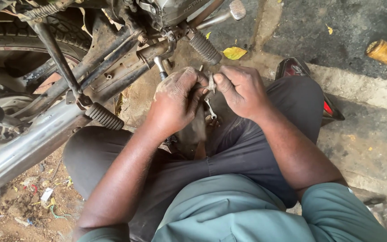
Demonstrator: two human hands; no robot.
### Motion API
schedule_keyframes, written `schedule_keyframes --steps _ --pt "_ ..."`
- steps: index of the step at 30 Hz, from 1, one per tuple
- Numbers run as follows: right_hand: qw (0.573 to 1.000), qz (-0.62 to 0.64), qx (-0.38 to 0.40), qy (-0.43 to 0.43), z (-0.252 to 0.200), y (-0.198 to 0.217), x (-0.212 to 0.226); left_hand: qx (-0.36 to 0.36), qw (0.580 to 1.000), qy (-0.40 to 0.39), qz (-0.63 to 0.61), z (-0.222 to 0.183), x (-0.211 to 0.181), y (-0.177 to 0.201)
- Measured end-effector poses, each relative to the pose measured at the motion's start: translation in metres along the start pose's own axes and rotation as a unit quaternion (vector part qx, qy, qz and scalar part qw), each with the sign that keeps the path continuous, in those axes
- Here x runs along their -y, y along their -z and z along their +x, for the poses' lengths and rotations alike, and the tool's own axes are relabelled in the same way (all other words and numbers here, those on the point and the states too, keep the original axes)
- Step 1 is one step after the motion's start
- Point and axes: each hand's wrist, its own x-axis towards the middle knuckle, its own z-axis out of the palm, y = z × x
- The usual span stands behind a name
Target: Using various hand tools and a rag to clean and service motorcycle engine components.
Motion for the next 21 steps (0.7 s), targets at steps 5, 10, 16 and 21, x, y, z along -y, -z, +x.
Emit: schedule_keyframes --steps 5,10,16,21 --pt "0.992 0.043 -0.015 0.116 0.01 0.007 0.016 -0.009 1.0 -0.002 -0.023 0.001 0.002 0.004" --pt "0.989 0.04 -0.016 0.142 0.007 0.005 0.01 0.007 1.0 0.004 -0.027 0.002 0.001 0.006" --pt "0.996 -0.025 -0.003 0.091 0.002 -0.001 -0.002 0.008 1.0 -0.007 -0.022 0.003 0.005 0.007" --pt "0.987 0.039 -0.09 0.128 0.003 0.008 -0.031 -0.048 0.988 0.07 -0.129 0.003 0.028 0.018"
